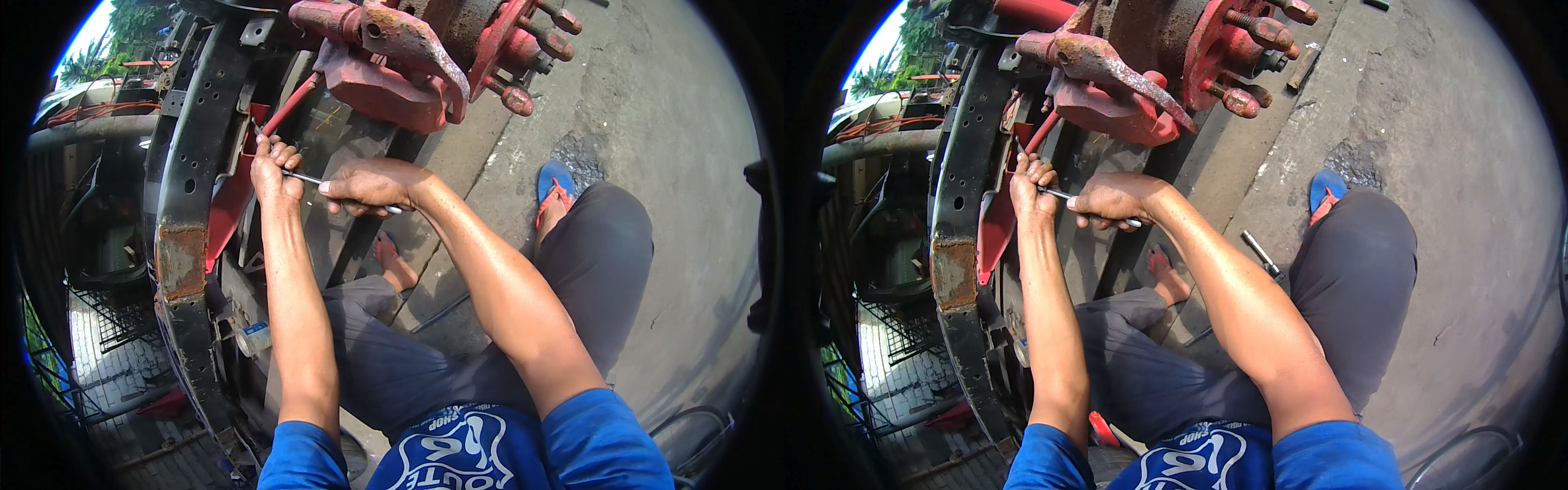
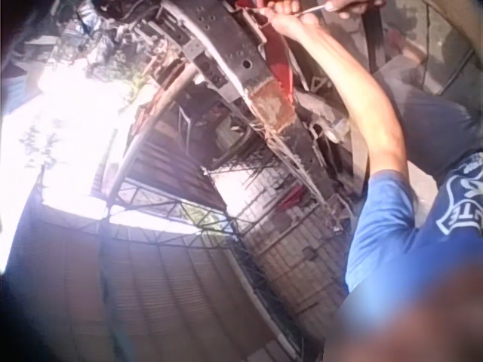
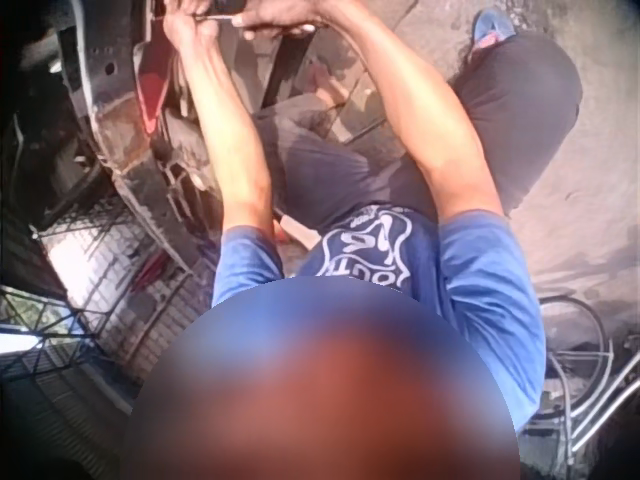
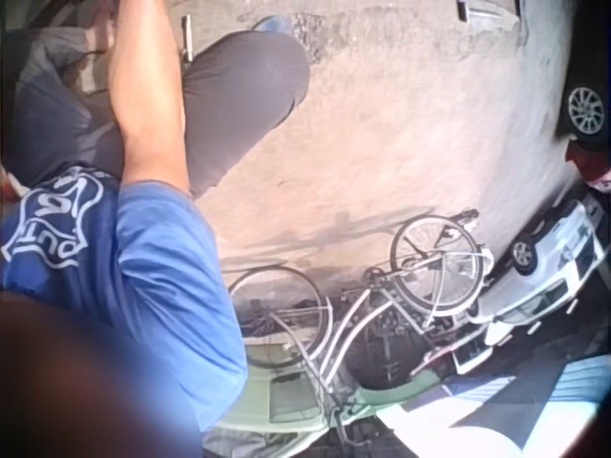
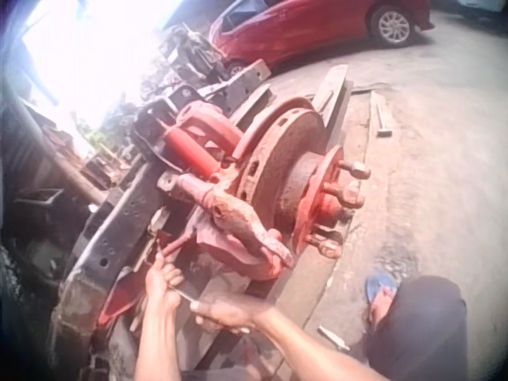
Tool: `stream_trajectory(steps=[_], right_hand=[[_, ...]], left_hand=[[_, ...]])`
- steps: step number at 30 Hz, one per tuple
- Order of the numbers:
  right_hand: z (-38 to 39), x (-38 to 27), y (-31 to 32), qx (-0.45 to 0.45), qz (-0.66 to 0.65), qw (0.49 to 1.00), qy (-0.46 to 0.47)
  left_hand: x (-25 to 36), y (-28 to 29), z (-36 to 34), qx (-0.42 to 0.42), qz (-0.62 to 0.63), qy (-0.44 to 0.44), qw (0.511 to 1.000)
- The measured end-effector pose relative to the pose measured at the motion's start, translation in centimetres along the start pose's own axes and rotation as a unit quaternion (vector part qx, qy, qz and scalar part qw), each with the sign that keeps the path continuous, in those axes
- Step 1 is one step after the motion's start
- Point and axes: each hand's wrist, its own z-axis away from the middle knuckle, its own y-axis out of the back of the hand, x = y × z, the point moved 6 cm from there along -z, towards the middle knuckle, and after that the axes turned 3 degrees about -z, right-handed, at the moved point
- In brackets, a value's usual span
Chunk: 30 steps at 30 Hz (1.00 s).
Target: The person sits on the ground and uses a wrench to tighten bolts on a red vehicle frame. They repeatedly adjust the wrench and reposition their hands to secure fasteners on the frame's side.
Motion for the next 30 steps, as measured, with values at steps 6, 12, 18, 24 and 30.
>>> stream_trajectory(steps=[6, 12, 18, 24, 30], right_hand=[[0.0, -0.3, -3.6, 0.077, -0.038, 0.996, 0.015], [1.7, -2.3, -0.4, 0.089, 0.051, 0.994, -0.045], [0.7, -0.7, -2.6, 0.063, -0.029, 0.997, -0.031], [0.2, 0.4, -3.9, 0.103, -0.085, 0.990, -0.044], [0.1, 0.8, -6.0, 0.195, -0.135, 0.971, -0.025]], left_hand=[[0.8, 0.8, 0.5, -0.016, -0.038, 0.024, 0.999], [0.0, -1.4, 0.9, 0.014, 0.047, -0.007, 0.999], [0.7, -0.5, 1.8, 0.011, 0.022, -0.009, 1.000], [0.3, -0.2, 1.7, -0.003, 0.018, -0.002, 1.000], [0.7, 0.1, 1.7, -0.045, 0.034, 0.031, 0.998]])
